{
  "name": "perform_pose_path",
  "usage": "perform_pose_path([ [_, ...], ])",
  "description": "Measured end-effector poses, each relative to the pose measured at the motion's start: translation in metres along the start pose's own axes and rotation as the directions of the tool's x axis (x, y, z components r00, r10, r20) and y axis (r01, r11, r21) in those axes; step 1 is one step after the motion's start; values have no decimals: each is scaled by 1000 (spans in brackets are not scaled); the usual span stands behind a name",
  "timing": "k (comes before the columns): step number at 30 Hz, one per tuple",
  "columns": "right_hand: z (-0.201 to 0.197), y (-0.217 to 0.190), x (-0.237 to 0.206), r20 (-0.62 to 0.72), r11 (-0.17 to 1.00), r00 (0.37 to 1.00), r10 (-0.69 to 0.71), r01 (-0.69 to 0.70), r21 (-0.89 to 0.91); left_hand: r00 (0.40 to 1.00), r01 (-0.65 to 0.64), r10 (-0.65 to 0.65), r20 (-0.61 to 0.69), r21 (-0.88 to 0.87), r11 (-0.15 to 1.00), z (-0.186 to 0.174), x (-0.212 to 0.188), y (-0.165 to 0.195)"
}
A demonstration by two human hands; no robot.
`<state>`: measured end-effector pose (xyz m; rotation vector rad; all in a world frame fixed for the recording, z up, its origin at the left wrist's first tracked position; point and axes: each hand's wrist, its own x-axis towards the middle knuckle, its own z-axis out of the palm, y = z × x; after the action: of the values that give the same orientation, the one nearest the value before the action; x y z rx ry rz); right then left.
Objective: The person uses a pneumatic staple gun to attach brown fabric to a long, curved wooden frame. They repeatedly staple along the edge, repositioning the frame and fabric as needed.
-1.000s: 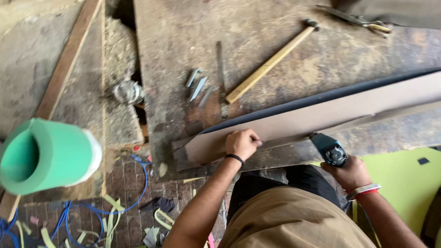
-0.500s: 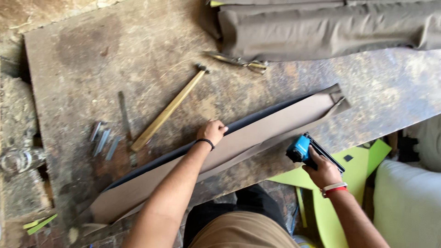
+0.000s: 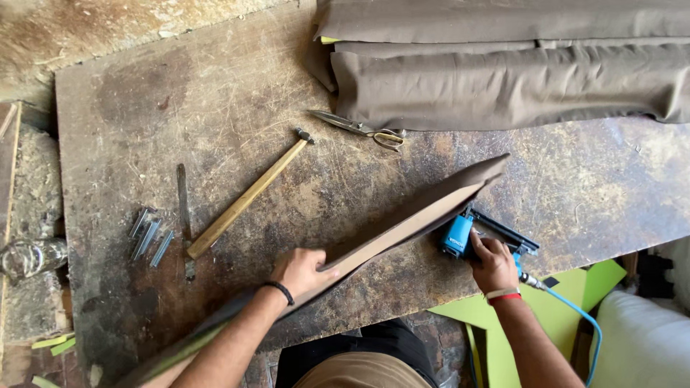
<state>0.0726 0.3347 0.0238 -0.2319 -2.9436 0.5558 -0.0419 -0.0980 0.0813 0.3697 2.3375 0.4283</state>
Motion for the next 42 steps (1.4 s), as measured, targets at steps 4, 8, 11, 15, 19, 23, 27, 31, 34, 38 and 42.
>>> perform_pose_path([
  [4, -21, -34, 24, -18, 994, 997, 76, -75, 76, 999, 18, -23, -24, -186, 982, 2, -22, 11],
  [8, -13, -85, 66, 249, 387, 803, 541, -501, 774, 998, -40, 46, 45, -114, 993, 11, -33, 14],
  [11, 17, -101, 128, 567, -239, 586, 579, -543, 805, 970, -243, 243, 12, 9, 970, 15, -43, 19],
  [15, 51, -88, 195, 498, -247, 440, 747, -512, 822, 938, -344, 341, 67, 45, 938, 5, -46, 22],
  [19, 68, -89, 207, 4, 270, 501, 866, -473, 839, 894, -430, 417, 165, 55, 901, -12, -49, 14],
  [23, 70, -101, 205, 41, 182, 521, 852, -369, 912, 880, -364, 339, 334, 12, 931, -25, -19, 9],
  [27, 61, -107, 201, 277, -90, 394, 876, -431, 898, 757, -649, 636, -151, -62, 758, -18, 48, 32],
  [31, 65, -101, 191, 139, 69, 481, 865, -388, 919, 651, -747, 759, 13, 192, 637, 1, 119, 82],
  [34, 79, -95, 185, 45, 150, 453, 891, -386, 910, 618, -786, 784, -60, -58, 615, 9, 141, 98],
  [38, 93, -88, 183, 110, 26, 495, 862, -261, 965, 588, -777, 775, -231, -427, 462, 7, 167, 92],
  [42, 97, -84, 172, 93, 9, 542, 835, -183, 983, 723, -589, 621, -301, -738, 328, 6, 214, 106],
])
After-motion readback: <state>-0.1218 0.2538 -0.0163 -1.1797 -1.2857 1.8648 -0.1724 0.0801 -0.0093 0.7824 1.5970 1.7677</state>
